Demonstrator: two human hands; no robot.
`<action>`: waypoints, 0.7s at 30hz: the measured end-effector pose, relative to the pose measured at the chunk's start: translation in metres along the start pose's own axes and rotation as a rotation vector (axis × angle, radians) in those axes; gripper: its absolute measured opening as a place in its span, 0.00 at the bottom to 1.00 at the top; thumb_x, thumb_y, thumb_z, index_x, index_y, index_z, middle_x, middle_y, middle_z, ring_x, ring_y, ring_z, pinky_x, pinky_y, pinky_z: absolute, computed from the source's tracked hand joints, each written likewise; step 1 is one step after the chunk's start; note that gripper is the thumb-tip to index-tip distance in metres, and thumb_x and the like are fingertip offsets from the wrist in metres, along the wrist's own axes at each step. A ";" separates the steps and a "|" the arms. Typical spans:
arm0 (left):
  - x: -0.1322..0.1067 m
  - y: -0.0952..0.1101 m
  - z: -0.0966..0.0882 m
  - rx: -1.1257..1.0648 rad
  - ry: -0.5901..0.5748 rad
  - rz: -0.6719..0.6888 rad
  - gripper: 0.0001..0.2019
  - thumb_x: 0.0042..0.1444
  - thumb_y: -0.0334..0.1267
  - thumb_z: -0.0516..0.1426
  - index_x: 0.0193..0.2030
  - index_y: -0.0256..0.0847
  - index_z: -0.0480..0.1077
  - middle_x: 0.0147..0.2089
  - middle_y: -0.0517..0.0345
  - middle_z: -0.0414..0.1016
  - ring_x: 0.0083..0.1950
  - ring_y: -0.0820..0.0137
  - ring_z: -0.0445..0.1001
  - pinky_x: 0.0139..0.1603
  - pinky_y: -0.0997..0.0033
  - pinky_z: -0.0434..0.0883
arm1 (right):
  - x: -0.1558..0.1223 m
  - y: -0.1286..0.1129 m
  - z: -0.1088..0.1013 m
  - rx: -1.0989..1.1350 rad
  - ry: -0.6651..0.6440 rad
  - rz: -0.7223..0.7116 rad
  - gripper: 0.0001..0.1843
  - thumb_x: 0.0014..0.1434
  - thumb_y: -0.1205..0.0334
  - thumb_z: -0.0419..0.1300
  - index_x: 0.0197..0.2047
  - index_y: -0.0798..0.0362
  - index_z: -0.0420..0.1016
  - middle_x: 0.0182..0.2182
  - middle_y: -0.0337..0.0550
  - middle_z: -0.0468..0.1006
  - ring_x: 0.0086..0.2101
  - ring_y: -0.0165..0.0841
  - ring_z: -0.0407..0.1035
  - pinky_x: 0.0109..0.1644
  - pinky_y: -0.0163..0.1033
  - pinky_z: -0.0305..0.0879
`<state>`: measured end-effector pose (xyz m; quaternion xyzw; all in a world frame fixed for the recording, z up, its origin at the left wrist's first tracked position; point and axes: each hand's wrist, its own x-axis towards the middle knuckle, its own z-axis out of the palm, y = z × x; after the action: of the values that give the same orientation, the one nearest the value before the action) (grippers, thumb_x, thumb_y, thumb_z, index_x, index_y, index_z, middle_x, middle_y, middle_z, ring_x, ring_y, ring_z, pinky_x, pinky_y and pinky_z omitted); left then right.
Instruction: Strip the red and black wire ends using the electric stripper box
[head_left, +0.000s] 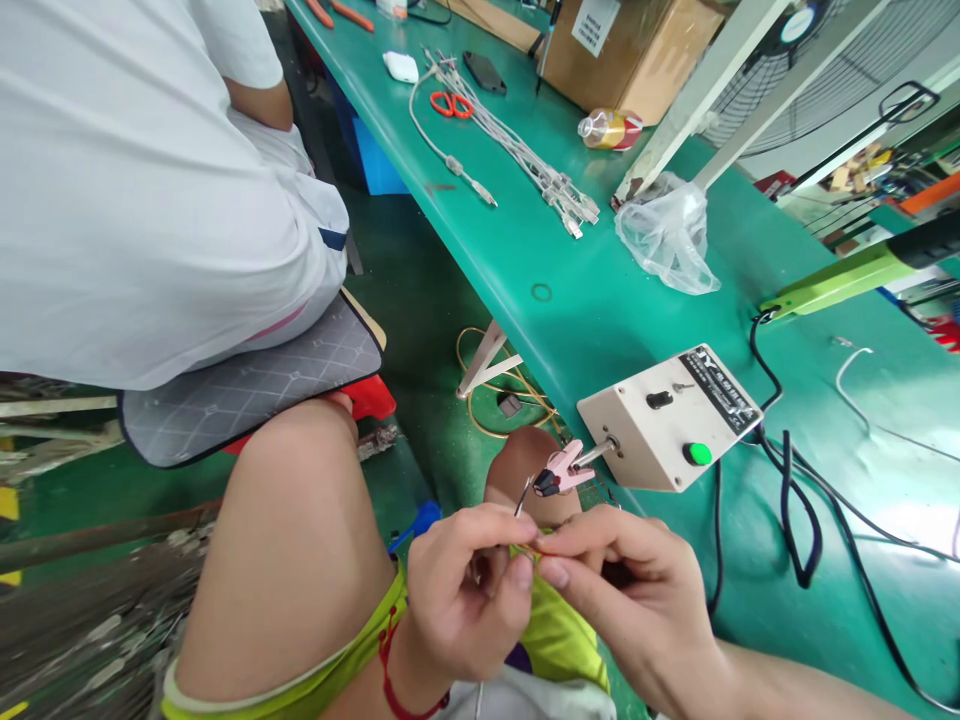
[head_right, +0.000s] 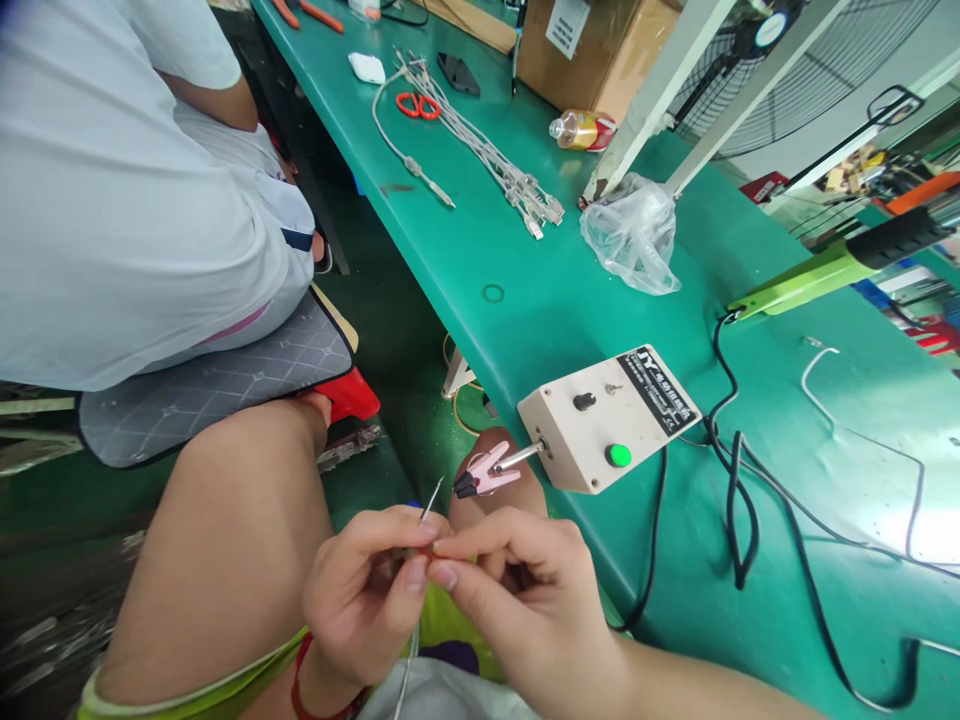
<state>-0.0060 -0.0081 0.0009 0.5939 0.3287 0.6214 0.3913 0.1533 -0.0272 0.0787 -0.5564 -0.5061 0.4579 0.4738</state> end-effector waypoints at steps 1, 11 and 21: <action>-0.001 0.000 0.000 -0.004 0.000 -0.007 0.12 0.66 0.28 0.63 0.53 0.46 0.79 0.41 0.57 0.90 0.18 0.77 0.71 0.22 0.78 0.75 | 0.000 0.000 0.000 0.009 -0.006 0.017 0.04 0.63 0.62 0.81 0.36 0.43 0.94 0.17 0.33 0.74 0.18 0.27 0.60 0.22 0.33 0.56; -0.008 -0.008 0.000 -0.084 -0.009 -0.043 0.11 0.71 0.31 0.63 0.57 0.46 0.79 0.44 0.56 0.89 0.22 0.76 0.74 0.24 0.76 0.74 | 0.003 0.000 -0.001 0.054 -0.022 0.110 0.03 0.63 0.57 0.82 0.36 0.43 0.96 0.16 0.35 0.75 0.17 0.28 0.63 0.21 0.34 0.55; -0.007 -0.014 0.003 -0.151 0.054 -0.118 0.12 0.71 0.25 0.63 0.55 0.47 0.79 0.42 0.60 0.86 0.33 0.73 0.83 0.32 0.78 0.79 | 0.007 0.005 -0.008 0.130 -0.092 0.346 0.29 0.74 0.33 0.69 0.38 0.51 0.93 0.18 0.38 0.75 0.19 0.28 0.64 0.26 0.34 0.59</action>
<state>-0.0022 -0.0082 -0.0144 0.5253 0.3257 0.6362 0.4617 0.1621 -0.0206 0.0743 -0.5817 -0.3935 0.5892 0.3995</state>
